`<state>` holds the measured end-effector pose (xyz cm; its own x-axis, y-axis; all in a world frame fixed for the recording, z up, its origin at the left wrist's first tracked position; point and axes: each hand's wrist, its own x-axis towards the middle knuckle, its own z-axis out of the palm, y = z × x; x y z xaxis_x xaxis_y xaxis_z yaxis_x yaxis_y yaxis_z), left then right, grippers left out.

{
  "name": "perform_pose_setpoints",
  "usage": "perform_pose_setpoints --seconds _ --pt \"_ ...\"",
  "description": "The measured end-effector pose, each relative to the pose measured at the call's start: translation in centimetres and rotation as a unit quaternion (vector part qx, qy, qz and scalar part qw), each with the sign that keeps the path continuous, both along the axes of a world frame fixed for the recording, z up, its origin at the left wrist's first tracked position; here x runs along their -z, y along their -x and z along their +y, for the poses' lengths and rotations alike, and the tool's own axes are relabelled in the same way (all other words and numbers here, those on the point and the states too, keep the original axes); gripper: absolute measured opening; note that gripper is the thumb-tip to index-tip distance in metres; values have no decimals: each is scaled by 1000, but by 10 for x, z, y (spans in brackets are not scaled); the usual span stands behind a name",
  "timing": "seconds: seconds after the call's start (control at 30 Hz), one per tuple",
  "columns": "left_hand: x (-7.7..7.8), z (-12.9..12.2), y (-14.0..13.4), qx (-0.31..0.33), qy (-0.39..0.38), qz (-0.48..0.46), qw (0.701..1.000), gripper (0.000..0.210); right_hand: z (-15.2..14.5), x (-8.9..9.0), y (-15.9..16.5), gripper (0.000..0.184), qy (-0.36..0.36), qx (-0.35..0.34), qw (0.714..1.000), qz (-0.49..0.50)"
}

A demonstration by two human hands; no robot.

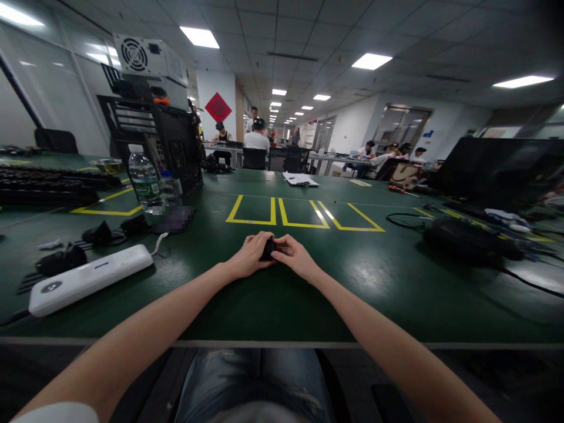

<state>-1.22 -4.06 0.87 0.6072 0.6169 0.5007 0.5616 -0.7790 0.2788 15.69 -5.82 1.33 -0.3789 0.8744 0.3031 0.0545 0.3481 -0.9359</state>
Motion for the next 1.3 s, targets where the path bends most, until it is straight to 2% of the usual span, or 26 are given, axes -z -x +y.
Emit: perform_pose_setpoints --seconds 0.1,0.3,0.47,0.63,0.93,1.13,1.3 --pt "0 0 0 -3 -2 -3 1000 51 2 0 1 23 17 1 1000 14" --pt "-1 -1 0 -3 4 -3 1000 53 8 4 2 32 74 24 997 22" --pt "0 0 1 1 1 -4 1000 49 5 6 0 31 20 -1 1000 14" --pt "0 0 1 2 -6 -5 1000 50 1 0 0 24 12 0 1000 12" --pt "0 -1 1 -1 -7 2 1000 52 5 3 0 32 88 21 996 3" --pt "0 -2 1 -3 -2 2 1000 49 3 3 -1 34 2 -10 1000 1" --pt "-1 -2 1 -3 -6 4 1000 52 2 -1 2 25 23 -1 1000 16"
